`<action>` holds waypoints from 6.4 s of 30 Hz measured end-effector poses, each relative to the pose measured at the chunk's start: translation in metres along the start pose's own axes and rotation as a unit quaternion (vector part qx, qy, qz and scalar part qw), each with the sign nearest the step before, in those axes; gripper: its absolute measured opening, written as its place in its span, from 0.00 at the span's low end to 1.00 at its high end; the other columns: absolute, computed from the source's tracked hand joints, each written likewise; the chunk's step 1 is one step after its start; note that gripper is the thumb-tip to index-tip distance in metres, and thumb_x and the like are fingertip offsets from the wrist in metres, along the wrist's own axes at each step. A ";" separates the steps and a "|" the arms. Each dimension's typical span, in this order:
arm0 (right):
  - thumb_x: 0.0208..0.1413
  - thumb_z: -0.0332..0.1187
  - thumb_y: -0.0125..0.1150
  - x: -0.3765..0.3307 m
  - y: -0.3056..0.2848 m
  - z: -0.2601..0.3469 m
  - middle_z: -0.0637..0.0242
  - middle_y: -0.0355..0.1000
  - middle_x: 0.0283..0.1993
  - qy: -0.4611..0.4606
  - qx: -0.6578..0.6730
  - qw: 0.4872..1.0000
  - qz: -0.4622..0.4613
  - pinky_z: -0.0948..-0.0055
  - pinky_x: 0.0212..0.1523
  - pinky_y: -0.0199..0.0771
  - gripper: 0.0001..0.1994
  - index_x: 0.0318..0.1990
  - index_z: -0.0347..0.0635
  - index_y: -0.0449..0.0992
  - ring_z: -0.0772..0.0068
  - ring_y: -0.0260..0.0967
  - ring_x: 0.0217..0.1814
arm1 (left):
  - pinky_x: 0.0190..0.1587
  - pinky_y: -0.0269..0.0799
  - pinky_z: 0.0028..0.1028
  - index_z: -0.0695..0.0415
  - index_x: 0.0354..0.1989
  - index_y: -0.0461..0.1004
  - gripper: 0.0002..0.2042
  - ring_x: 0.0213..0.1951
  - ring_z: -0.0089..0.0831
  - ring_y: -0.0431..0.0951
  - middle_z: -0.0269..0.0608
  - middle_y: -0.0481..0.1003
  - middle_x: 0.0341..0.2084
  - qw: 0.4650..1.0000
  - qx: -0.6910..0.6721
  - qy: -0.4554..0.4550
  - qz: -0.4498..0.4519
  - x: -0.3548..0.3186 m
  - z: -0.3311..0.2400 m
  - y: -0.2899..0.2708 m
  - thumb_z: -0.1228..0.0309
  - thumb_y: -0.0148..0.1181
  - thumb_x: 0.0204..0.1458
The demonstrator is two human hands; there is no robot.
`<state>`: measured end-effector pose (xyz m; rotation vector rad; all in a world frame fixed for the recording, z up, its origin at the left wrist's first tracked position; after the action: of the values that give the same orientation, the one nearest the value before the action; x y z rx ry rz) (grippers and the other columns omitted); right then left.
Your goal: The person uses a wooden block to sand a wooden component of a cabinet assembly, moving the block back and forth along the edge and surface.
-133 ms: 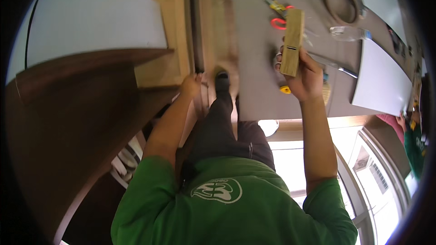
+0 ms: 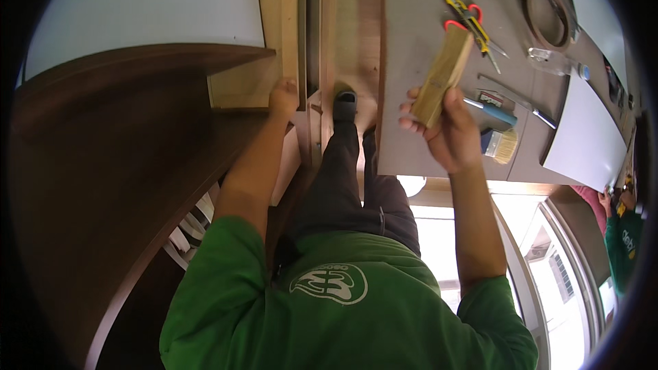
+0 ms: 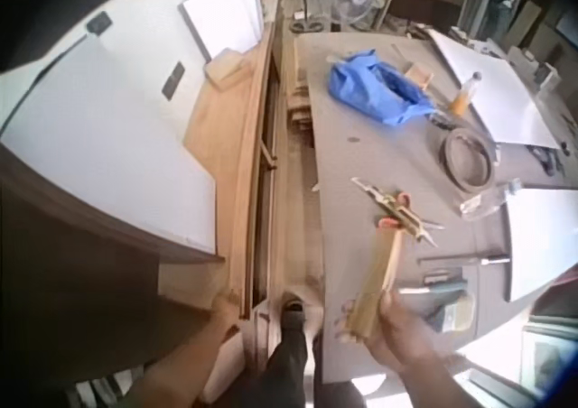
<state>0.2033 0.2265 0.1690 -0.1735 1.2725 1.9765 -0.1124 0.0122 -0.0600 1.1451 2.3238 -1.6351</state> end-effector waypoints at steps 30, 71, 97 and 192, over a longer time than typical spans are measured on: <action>0.71 0.43 0.52 0.059 -0.048 -0.370 0.60 0.71 0.48 0.210 -0.064 0.935 -0.278 0.63 0.49 0.78 0.18 0.55 0.37 0.66 0.65 0.73 0.49 | 0.75 0.40 0.52 0.53 0.76 0.47 0.45 0.76 0.45 0.46 0.46 0.45 0.77 0.964 0.201 0.168 -0.056 0.062 0.064 0.051 0.51 0.62 0.54; 0.67 0.40 0.59 0.425 -0.063 -0.301 0.63 0.76 0.51 0.003 -0.203 0.972 -0.120 0.60 0.52 0.76 0.22 0.61 0.34 0.71 0.67 0.72 0.52 | 0.68 0.55 0.47 0.47 0.73 0.60 0.27 0.66 0.41 0.63 0.36 0.60 0.72 0.965 0.085 0.167 -0.182 0.080 0.059 0.039 0.64 0.47 0.63; 0.68 0.35 0.54 0.413 -0.076 -0.324 0.64 0.78 0.45 -0.025 -0.193 0.972 -0.128 0.72 0.34 0.75 0.15 0.56 0.35 0.76 0.72 0.75 0.40 | 0.68 0.55 0.49 0.46 0.72 0.61 0.27 0.66 0.42 0.63 0.36 0.61 0.71 0.960 0.083 0.174 -0.204 0.080 0.062 0.042 0.61 0.48 0.63; 0.62 0.38 0.63 0.043 -0.161 -0.525 0.58 0.74 0.43 0.172 -0.446 0.862 -0.168 0.64 0.51 0.73 0.21 0.59 0.39 0.74 0.63 0.72 0.45 | 0.70 0.52 0.49 0.48 0.73 0.60 0.26 0.67 0.47 0.61 0.37 0.62 0.71 0.962 0.091 0.178 -0.184 0.081 0.062 0.044 0.60 0.45 0.65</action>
<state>0.1342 -0.1505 -0.2269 -1.1598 0.3625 2.1165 -0.1649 0.0100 -0.1582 1.1796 2.8025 -1.9376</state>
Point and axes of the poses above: each hand's wrist, its own x-axis towards the middle knuckle, its own y-axis out of the palm, z = x × y, the point moved 8 cm from there along x, towards the middle knuckle
